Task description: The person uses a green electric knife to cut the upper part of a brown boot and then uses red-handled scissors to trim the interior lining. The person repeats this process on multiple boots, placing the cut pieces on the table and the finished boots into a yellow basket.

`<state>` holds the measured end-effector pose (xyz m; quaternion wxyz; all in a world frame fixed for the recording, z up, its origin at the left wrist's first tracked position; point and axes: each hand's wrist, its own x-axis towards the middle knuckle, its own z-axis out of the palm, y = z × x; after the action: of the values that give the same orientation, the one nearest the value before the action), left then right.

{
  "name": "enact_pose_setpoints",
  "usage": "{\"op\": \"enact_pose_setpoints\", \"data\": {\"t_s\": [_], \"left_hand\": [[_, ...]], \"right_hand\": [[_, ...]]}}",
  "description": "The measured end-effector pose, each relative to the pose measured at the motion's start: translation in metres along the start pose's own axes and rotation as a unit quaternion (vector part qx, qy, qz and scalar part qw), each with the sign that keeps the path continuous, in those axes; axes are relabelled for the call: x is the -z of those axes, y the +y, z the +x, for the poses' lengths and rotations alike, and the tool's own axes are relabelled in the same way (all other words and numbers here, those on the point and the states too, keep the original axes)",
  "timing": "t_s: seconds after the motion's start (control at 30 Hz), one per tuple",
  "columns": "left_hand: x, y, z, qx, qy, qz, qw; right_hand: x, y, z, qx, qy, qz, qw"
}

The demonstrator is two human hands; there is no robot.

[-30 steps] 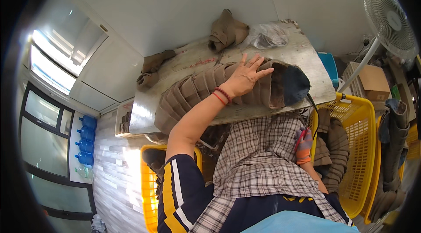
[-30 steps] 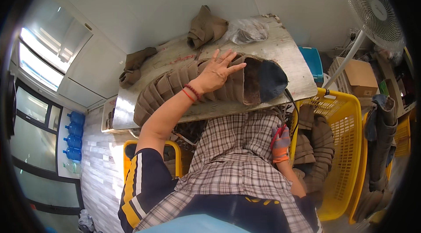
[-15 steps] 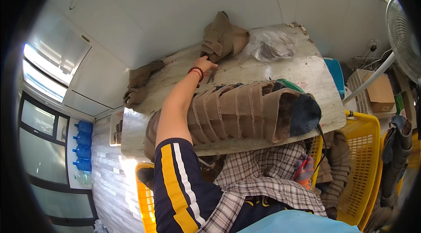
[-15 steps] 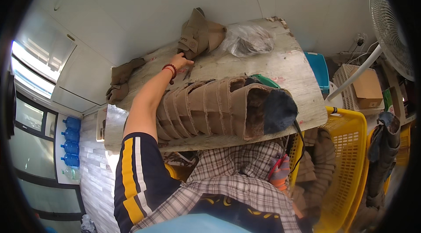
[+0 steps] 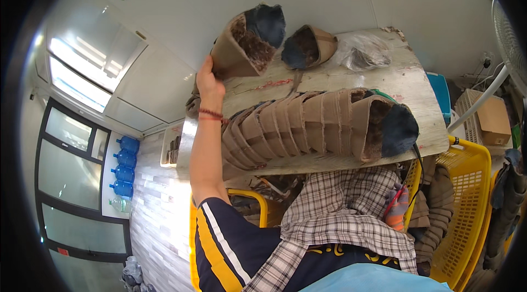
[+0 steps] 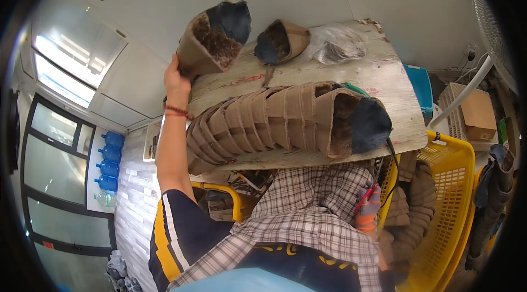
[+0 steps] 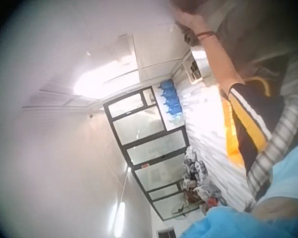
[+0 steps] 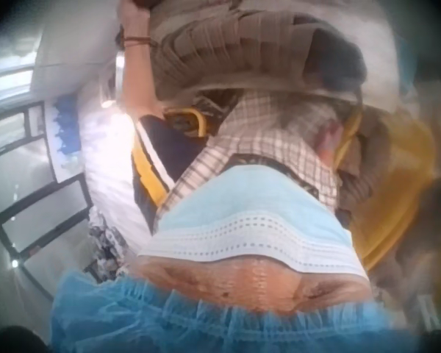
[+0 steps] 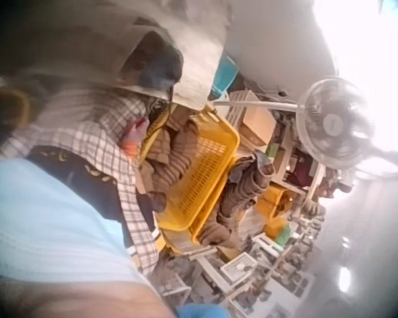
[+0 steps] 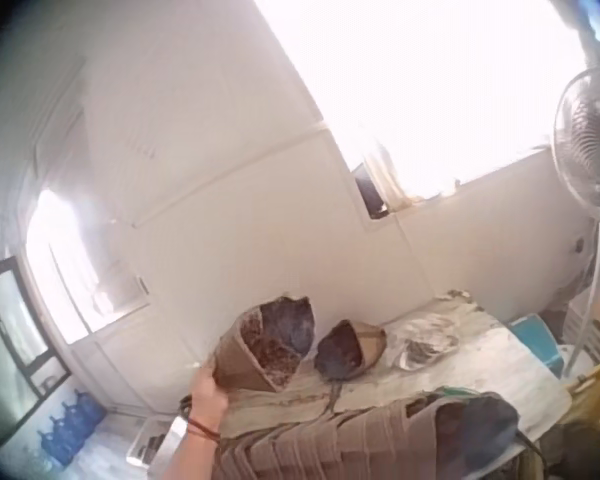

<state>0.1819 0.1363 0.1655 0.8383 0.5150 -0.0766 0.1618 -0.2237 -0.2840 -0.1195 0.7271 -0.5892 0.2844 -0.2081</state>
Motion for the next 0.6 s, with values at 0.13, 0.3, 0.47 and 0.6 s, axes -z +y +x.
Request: {"op": "enact_pose_setpoints", "data": {"t_s": [0.13,0.3,0.47,0.6], "left_hand": [[0.008,0.058,-0.110,0.114,0.059,-0.112,0.985],[0.020,0.062,-0.228,0.260,0.085,-0.176,0.946],[0.004,0.037,-0.303,0.393,0.154,-0.188,0.887],[0.017,0.011,-0.331,0.454,0.149,-0.176,0.861]], "right_hand": [[0.005,-0.015,-0.006,-0.069,-0.067,0.150,0.984],[0.016,-0.078,-0.035,0.045,-0.186,-0.004,0.982],[0.023,-0.137,-0.057,0.040,-0.270,-0.059,0.960],[0.018,-0.171,-0.073,0.111,-0.278,-0.186,0.936]]}}
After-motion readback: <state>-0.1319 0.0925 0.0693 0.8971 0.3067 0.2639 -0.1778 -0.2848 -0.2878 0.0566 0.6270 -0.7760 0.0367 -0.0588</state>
